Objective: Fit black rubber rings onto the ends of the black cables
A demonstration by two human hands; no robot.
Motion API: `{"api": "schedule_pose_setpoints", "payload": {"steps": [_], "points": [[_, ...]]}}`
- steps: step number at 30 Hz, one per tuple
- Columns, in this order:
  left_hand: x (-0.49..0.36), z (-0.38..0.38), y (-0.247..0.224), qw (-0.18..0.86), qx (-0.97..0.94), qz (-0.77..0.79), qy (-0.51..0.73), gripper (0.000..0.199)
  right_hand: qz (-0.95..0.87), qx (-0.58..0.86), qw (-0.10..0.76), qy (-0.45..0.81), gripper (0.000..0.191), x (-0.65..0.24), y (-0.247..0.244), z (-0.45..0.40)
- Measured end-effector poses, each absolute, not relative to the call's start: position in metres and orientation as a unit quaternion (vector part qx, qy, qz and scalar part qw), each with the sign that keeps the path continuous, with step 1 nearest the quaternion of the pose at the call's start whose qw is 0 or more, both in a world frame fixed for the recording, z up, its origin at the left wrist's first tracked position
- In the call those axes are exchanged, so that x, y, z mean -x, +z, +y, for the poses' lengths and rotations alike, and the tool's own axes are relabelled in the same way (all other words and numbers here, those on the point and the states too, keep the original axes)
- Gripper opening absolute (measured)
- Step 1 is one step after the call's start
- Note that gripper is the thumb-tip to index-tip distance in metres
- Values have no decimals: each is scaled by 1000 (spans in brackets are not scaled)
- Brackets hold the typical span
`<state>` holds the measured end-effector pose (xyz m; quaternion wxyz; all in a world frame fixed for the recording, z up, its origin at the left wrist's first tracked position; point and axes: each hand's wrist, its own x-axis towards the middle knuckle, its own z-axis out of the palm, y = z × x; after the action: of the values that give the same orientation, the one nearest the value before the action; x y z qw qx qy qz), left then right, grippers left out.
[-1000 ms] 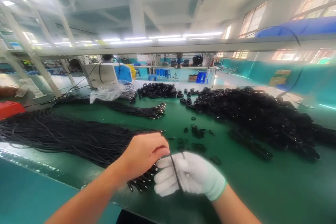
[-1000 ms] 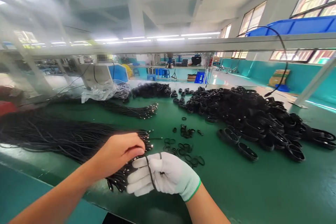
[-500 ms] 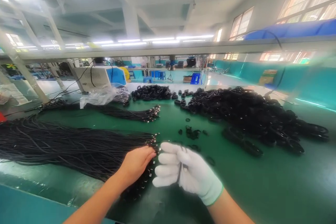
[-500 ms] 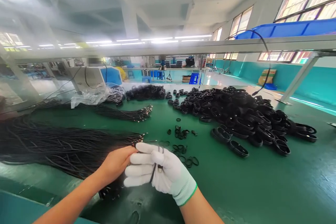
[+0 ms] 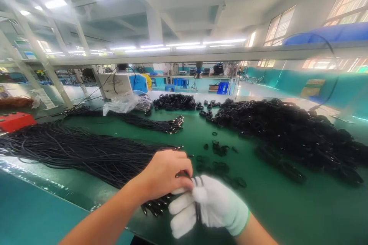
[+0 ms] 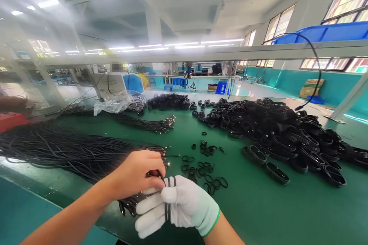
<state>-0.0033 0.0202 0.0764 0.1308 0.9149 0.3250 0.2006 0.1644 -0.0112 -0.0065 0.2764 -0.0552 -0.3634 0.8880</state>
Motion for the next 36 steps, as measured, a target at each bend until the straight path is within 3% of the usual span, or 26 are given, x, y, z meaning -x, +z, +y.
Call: {"api": "schedule_pose_setpoints", "payload": {"steps": [3, 5, 8, 12, 17, 20, 22, 25, 28, 31, 33, 36], "points": [[1, 34, 60, 297, -866, 333, 227, 11, -310, 15, 250, 917, 40, -159, -2, -13], [4, 38, 43, 325, -842, 352, 250, 13, -288, -7, 274, 917, 37, -157, 4, -14], [15, 34, 17, 215, -850, 422, 229, 25, -275, -7, 371, 887, 41, -161, 14, -12], [23, 9, -6, 9, -866, 476, 151, 27, -279, 33, 457, 844, 39, -173, 22, -4], [7, -27, -6, -55, -900, 390, 187, 24, -312, 109, 490, 807, 34, -172, 15, 0], [4, -19, 19, -64, -913, 329, 231, 21, -349, 146, 438, 815, 27, -166, 5, -6], [9, -4, 39, -27, -922, 311, 231, 20, -363, 134, 374, 843, 25, -163, -1, -10], [16, 16, 56, 123, -918, 307, 217, 18, -334, 88, 294, 891, 30, -158, -7, -16], [16, 27, 50, 303, -872, 309, 230, 19, -260, 43, 226, 938, 34, -152, -7, -19], [14, 30, 26, 363, -833, 326, 260, 18, -231, 4, 221, 948, 38, -149, -2, -21], [17, 30, 10, 315, -837, 365, 258, 24, -258, 6, 291, 921, 37, -150, 3, -20], [25, 22, -4, 143, -857, 447, 213, 26, -289, 34, 403, 868, 35, -158, 14, -15]]}}
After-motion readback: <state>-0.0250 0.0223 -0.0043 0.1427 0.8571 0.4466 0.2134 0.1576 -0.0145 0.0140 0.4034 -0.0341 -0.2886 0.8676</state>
